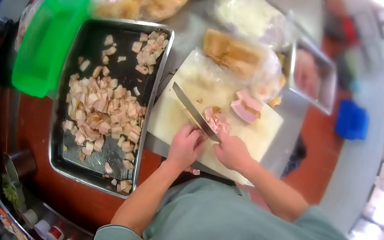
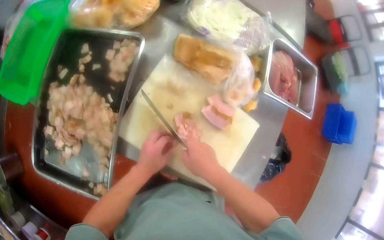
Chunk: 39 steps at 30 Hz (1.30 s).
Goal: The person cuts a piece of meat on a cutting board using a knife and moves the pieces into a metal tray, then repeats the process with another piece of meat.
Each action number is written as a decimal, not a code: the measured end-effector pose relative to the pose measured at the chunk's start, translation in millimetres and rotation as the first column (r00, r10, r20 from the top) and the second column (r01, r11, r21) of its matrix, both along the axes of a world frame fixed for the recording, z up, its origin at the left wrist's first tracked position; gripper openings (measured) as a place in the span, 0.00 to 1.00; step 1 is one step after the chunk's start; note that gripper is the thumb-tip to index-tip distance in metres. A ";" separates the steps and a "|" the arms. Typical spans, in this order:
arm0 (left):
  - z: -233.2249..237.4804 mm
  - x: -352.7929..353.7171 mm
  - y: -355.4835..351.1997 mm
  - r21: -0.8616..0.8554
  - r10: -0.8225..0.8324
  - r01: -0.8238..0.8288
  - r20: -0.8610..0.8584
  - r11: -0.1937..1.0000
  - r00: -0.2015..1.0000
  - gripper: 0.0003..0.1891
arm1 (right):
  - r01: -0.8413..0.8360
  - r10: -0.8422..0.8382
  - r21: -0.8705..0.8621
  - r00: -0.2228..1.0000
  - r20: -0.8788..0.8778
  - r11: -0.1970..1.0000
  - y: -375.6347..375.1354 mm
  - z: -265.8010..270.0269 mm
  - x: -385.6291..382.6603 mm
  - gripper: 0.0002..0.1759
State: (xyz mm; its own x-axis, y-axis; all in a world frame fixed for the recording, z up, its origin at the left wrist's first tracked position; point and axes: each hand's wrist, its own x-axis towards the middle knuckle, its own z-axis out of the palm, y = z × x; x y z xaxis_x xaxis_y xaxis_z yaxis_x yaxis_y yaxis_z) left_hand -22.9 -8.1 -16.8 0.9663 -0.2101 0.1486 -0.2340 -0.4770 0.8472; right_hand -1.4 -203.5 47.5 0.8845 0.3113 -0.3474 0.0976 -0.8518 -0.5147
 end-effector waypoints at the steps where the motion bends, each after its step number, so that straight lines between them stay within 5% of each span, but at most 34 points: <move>1: 1.1 -3.7 -0.7 -0.016 0.009 -0.009 0.002 1.000 1.000 0.12 | 0.021 -0.031 -0.054 0.983 -0.180 0.998 -5.2 15.7 -11.3 0.21; 4: 5.3 2.3 -0.9 -0.040 0.030 -0.029 0.026 0.999 0.999 0.12 | -0.077 0.029 -0.159 0.958 -0.286 0.984 -15.3 31.7 -28.0 0.22; 9: -1.2 2.8 -1.7 -0.001 0.001 -0.001 0.040 1.000 0.999 0.13 | -0.022 0.031 -0.070 0.992 0.121 0.997 14.1 -27.3 -4.2 0.23; 11: 2.8 -1.7 -2.1 0.001 0.017 -0.017 0.035 1.000 0.999 0.13 | 0.001 0.001 -0.011 0.991 0.135 1.000 14.3 -28.1 -4.6 0.24; 16: 6.8 -8.1 -3.6 -0.053 0.096 -0.094 0.033 0.994 0.995 0.15 | 0.018 -0.039 -0.100 0.976 -0.213 0.995 -5.6 12.8 -17.7 0.18; 22: 2.0 -5.2 -4.2 -0.065 0.111 -0.105 0.095 0.992 0.989 0.16 | -0.048 0.019 -0.135 0.979 -0.202 0.990 -11.6 39.9 -38.3 0.11; 25: -4.1 -4.8 -5.7 -0.057 0.121 -0.116 0.105 0.992 0.987 0.16 | -0.062 0.036 -0.190 0.990 -0.136 0.980 -2.5 9.1 -32.6 0.12; 30: -1.1 -3.5 -10.8 -0.085 0.149 -0.138 0.139 0.987 0.979 0.14 | -0.012 0.003 0.053 0.984 0.179 0.999 15.2 -18.6 -9.8 0.15; 32: -0.1 -2.1 -10.4 -0.083 0.186 -0.177 0.128 0.981 0.974 0.15 | -0.016 0.011 0.041 0.993 0.117 0.999 8.9 -10.6 -3.3 0.16; 34: 0.4 -9.2 -9.1 -0.084 0.192 -0.184 0.099 0.979 0.976 0.15 | 0.003 -0.023 -0.113 0.984 -0.177 0.994 -1.0 20.0 -15.6 0.16; 39: -0.2 -5.7 -8.1 -0.114 0.173 -0.161 0.104 0.980 0.979 0.15 | -0.075 0.028 -0.178 0.967 -0.254 0.981 -9.4 32.5 -30.3 0.18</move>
State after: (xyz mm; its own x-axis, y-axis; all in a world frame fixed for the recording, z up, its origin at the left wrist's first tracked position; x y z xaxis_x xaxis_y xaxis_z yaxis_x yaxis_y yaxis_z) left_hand -28.6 -16.2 -17.0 0.9621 -0.0245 0.2714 -0.2555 -0.4278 0.8670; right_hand -31.6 -212.9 80.0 0.7473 0.2636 -0.6099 0.0324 -0.9313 -0.3628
